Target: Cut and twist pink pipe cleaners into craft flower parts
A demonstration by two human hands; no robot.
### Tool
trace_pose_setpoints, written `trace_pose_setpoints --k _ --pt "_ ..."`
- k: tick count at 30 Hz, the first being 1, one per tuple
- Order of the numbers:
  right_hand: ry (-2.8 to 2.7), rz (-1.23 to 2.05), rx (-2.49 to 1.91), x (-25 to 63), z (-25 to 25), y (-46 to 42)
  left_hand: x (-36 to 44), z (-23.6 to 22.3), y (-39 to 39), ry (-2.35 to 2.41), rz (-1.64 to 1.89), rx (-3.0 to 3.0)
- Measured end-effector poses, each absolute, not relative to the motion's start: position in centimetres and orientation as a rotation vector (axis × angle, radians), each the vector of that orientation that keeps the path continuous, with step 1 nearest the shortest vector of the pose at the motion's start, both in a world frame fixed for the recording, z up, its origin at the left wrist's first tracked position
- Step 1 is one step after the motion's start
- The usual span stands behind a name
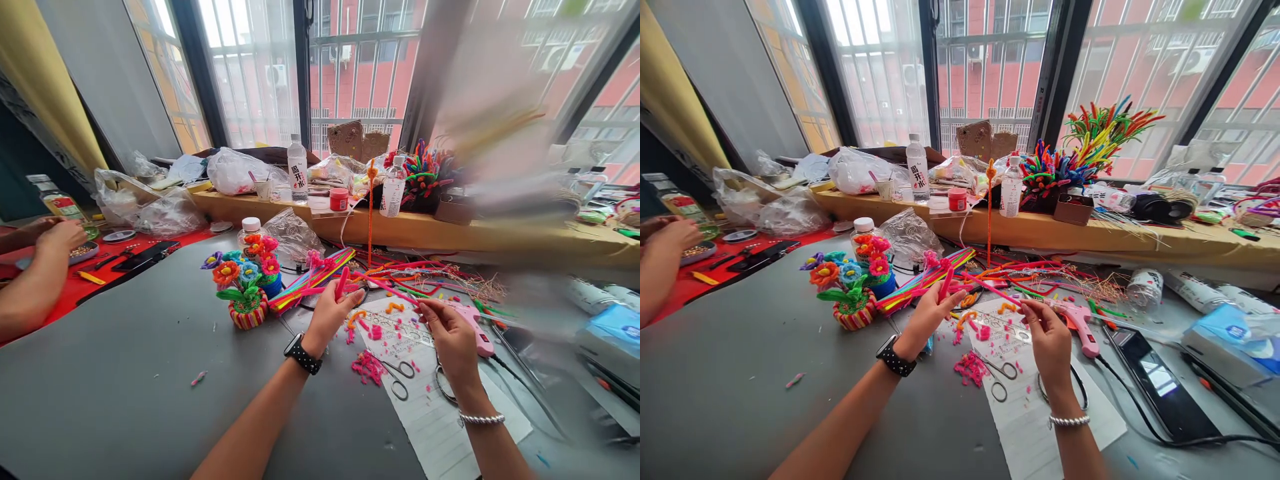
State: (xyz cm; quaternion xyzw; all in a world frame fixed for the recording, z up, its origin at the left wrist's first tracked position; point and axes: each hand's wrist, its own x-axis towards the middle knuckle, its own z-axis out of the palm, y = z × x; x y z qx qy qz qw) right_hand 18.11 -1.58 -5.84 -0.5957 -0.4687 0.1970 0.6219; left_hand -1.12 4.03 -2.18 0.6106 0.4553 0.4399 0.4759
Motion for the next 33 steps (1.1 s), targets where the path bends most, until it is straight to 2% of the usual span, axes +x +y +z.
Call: trace_pose_setpoints --k 12,21,28,33 --pt "-1.156 0.839 -1.179 18.2 -5.2 -1.8 -1.4 -2.0 4.5 0.917 1.177 1.143" --pt "-0.538 1.122 -0.786 17.2 -5.0 -1.5 -0.2 -2.1 3.4 0.751 0.910 1.176" --pt "-0.264 1.058 -0.665 17.8 -5.3 -1.1 -0.3 -2.3 3.4 0.901 1.036 1.211" --pt "-0.270 1.064 -0.648 18.1 -5.0 -1.1 -0.3 -2.5 3.5 1.022 0.891 1.448"
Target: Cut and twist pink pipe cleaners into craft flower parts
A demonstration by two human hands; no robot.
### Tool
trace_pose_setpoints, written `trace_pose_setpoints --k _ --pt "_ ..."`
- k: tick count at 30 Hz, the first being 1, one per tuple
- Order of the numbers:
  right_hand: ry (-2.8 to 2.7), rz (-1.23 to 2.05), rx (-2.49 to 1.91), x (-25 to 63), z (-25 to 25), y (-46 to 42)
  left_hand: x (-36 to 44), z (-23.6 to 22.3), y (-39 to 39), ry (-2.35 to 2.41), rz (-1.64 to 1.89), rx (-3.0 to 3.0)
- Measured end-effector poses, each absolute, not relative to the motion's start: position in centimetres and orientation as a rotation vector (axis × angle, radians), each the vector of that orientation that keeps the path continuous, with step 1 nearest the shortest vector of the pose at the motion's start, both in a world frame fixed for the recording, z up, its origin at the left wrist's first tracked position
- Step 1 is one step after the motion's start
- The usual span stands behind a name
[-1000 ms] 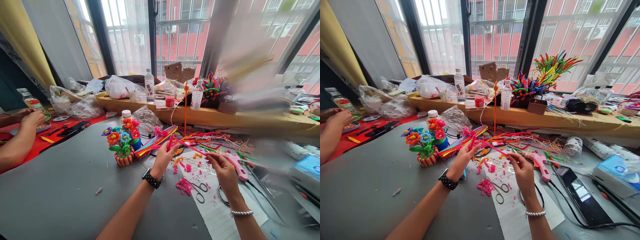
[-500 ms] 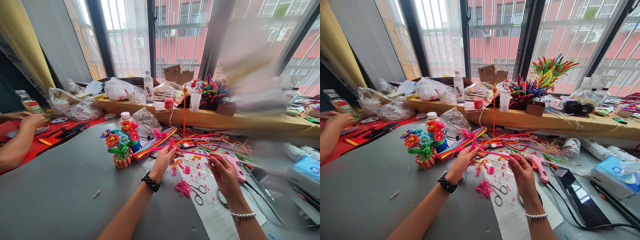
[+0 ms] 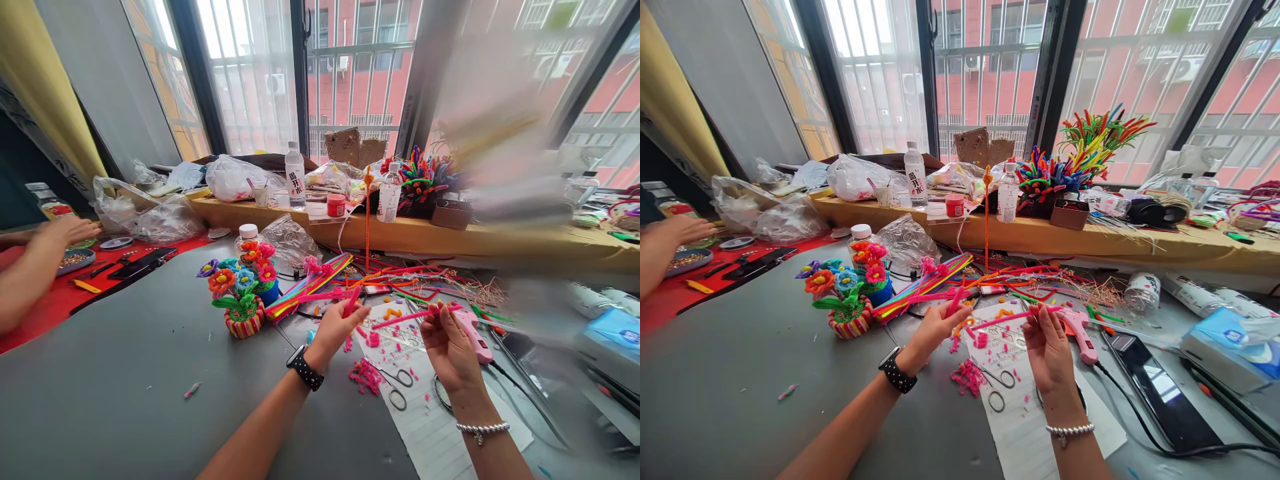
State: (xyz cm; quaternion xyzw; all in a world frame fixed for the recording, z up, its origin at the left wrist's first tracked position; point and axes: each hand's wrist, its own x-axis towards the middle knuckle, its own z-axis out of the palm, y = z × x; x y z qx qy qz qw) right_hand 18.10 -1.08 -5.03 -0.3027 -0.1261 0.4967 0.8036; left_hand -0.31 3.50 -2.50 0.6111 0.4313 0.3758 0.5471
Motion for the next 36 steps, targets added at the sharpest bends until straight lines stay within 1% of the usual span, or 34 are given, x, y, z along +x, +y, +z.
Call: trace_pose_setpoints --k 4,6,18,27,29,32,36 --pt "-0.283 1.081 -0.668 17.9 -4.8 -1.2 -0.3 -2.5 3.2 0.958 0.635 1.617" --pt "-0.288 1.080 -0.683 17.8 -4.8 -1.2 -0.4 -2.5 3.1 0.963 0.572 1.643" --pt "-0.280 0.891 -0.821 19.1 -6.2 -0.8 -1.1 -2.0 3.5 0.951 0.719 1.536" --pt "-0.219 0.656 -0.940 19.9 -6.1 -1.1 -1.4 -1.5 3.6 0.917 0.780 1.391" --pt "-0.292 0.699 -0.974 19.0 -5.6 -1.2 -1.3 -1.6 3.5 0.898 0.761 1.382" --pt "-0.553 0.913 -0.942 17.5 -4.8 -1.5 -1.0 -1.8 3.3 0.875 0.713 1.385" --pt "-0.558 0.986 -0.850 16.4 -4.4 -1.7 -0.7 -2.0 2.8 0.870 0.629 1.404"
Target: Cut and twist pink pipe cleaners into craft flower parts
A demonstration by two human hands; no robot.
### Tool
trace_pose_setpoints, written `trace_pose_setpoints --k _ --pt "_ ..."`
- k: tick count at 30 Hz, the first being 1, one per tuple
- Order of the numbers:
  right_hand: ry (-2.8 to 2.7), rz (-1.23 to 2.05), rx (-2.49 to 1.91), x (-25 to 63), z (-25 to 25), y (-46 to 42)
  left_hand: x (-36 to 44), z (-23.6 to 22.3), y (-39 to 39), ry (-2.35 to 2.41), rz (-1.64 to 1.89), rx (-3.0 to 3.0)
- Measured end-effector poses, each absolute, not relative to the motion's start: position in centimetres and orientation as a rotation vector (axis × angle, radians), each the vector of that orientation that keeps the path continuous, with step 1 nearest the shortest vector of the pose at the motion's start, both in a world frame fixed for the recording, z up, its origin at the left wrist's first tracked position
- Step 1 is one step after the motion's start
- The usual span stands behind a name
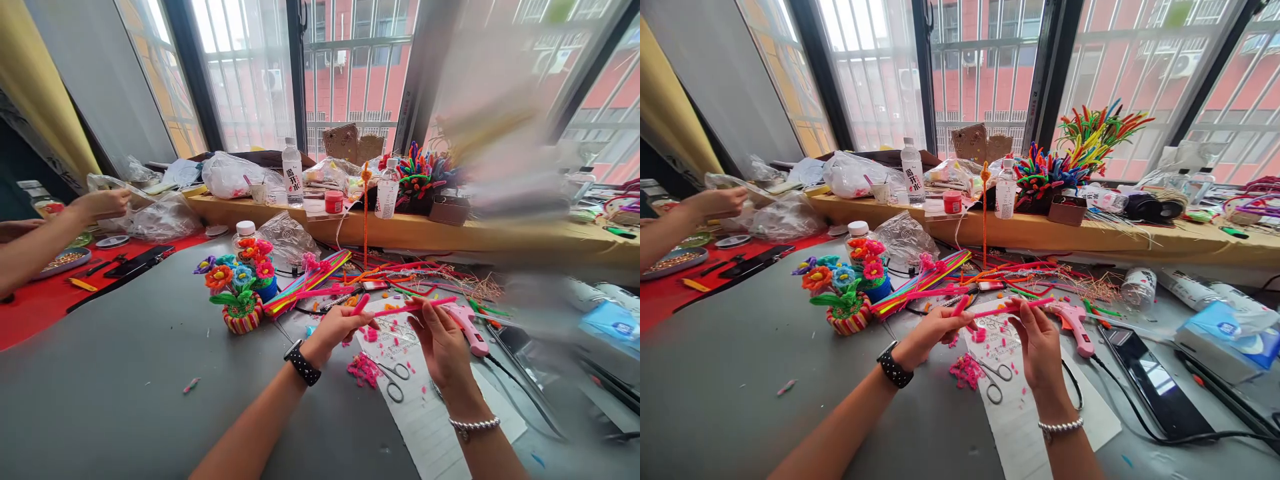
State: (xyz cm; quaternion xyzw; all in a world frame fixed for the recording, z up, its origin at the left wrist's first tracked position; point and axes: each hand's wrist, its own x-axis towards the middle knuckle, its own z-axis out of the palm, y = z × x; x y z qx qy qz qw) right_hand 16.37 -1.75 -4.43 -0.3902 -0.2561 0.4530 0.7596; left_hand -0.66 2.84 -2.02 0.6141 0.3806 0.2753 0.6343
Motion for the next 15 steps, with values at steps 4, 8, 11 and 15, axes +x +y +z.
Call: trace_pose_setpoints --k 4,8,11,15 --pt "-0.481 1.026 -0.827 16.17 -4.66 -1.60 -0.34 -2.07 2.65 0.902 0.675 1.371" --pt "-0.470 1.032 -0.781 16.12 -4.91 -1.45 -0.06 -2.14 2.57 0.892 0.784 1.276" --pt "-0.439 1.056 -0.735 16.06 -5.12 -1.41 0.11 -2.09 2.48 0.883 0.842 1.193" --pt "-0.445 1.122 -0.661 15.68 -4.96 -1.49 0.33 -2.12 2.36 0.867 0.904 1.057"
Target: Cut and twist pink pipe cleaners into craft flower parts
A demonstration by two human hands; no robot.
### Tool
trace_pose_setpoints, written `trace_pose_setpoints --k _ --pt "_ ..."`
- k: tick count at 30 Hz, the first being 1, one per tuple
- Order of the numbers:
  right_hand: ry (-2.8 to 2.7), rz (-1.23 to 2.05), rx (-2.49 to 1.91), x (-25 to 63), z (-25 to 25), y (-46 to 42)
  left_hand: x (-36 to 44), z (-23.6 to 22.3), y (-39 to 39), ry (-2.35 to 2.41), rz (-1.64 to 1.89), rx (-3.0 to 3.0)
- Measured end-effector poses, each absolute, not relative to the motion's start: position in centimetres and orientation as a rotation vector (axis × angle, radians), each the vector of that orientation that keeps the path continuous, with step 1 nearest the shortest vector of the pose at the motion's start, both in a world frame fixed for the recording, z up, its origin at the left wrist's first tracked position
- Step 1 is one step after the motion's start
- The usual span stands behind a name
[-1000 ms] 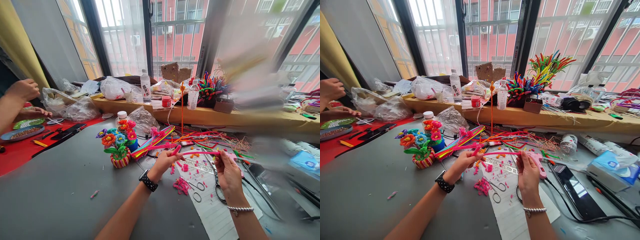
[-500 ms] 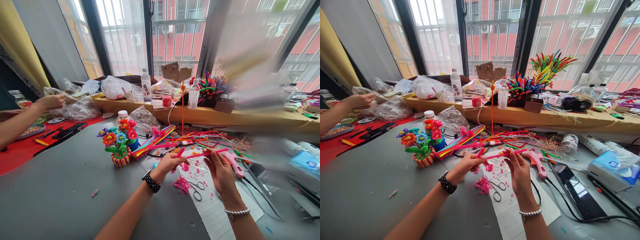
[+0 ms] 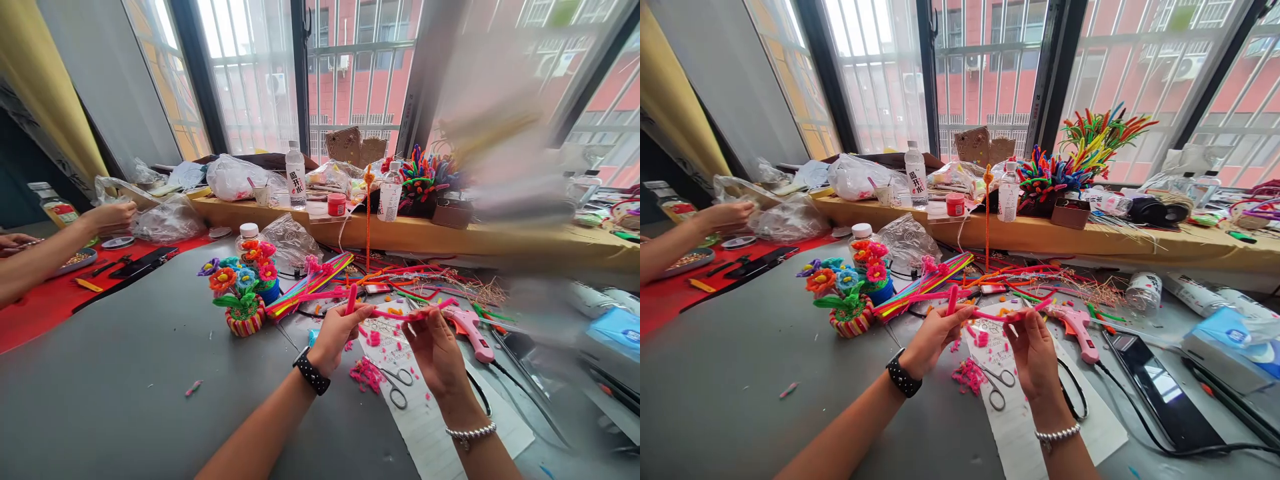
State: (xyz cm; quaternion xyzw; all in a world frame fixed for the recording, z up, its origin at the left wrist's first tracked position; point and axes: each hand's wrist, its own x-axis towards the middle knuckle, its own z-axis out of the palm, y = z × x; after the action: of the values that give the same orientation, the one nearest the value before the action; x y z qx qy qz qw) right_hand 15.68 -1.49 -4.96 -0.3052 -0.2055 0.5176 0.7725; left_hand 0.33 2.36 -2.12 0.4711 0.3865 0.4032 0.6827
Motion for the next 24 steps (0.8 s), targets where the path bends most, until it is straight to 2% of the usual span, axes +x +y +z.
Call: trace_pose_setpoints --k 6,17,24 --pt "-0.530 1.221 -0.590 15.1 -4.7 -1.7 0.5 -2.4 2.3 0.854 0.980 0.972" --pt "-1.022 0.755 -1.045 14.4 -3.8 -2.6 0.2 -1.5 1.8 0.909 1.127 1.526" --pt "-1.250 0.752 -1.142 14.8 -3.6 -2.9 0.1 -1.5 1.7 0.924 1.115 1.605"
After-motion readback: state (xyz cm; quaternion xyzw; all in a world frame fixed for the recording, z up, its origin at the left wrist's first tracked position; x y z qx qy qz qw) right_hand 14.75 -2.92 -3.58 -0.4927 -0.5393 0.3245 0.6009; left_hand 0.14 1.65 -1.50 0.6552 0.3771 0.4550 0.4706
